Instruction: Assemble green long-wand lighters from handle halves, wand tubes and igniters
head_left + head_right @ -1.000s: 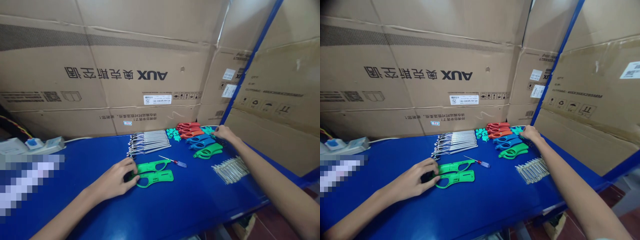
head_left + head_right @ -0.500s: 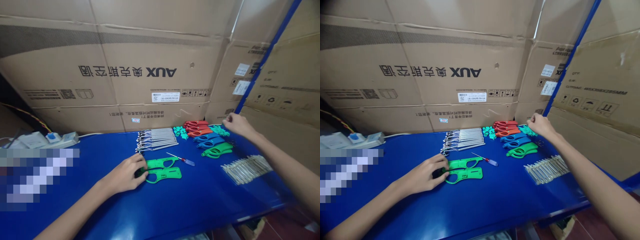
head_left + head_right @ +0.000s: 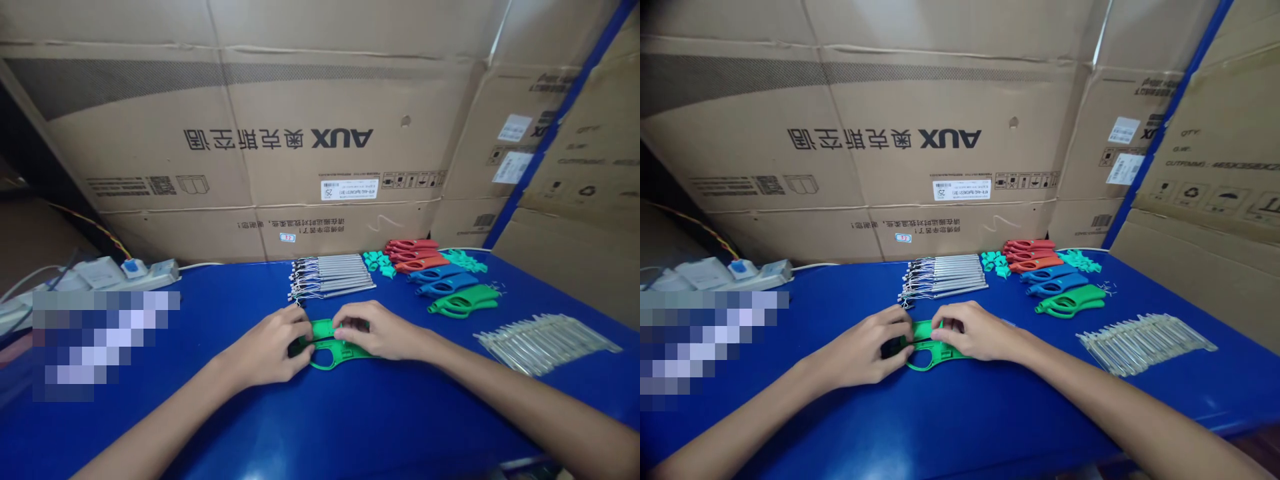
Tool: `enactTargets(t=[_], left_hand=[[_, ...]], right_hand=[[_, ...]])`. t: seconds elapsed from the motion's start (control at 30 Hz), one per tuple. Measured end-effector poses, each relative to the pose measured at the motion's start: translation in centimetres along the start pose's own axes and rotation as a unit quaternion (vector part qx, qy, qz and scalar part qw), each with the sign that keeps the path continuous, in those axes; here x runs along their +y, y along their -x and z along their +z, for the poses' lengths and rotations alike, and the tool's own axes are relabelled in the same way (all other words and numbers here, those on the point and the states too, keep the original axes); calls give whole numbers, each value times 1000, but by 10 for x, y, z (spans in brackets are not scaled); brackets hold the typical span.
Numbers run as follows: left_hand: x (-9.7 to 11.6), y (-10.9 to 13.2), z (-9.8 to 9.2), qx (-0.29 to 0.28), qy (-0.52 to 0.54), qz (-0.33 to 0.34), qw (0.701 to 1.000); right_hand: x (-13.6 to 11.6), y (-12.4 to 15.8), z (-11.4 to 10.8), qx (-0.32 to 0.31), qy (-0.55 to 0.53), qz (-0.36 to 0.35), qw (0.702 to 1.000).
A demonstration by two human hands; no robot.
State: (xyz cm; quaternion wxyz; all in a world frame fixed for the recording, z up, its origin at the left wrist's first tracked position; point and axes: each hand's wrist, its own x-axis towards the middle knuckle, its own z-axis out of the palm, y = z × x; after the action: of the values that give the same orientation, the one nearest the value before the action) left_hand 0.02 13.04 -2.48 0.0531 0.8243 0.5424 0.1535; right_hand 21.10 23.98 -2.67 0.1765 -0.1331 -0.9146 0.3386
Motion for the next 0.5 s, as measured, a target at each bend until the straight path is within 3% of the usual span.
enactTargets(t=[0.17,0.3,0.5], left_hand=[[1,0,0,3,0,-4,1000],[1,-1,1,5,3,-2,1000],[1,-1,2,7,7,-5,1000]], right_hand=[[9,11,12,64,-46,11,997],[5,16,14,107,-24,-40,993],[4,19,11,86,30,-74,993]])
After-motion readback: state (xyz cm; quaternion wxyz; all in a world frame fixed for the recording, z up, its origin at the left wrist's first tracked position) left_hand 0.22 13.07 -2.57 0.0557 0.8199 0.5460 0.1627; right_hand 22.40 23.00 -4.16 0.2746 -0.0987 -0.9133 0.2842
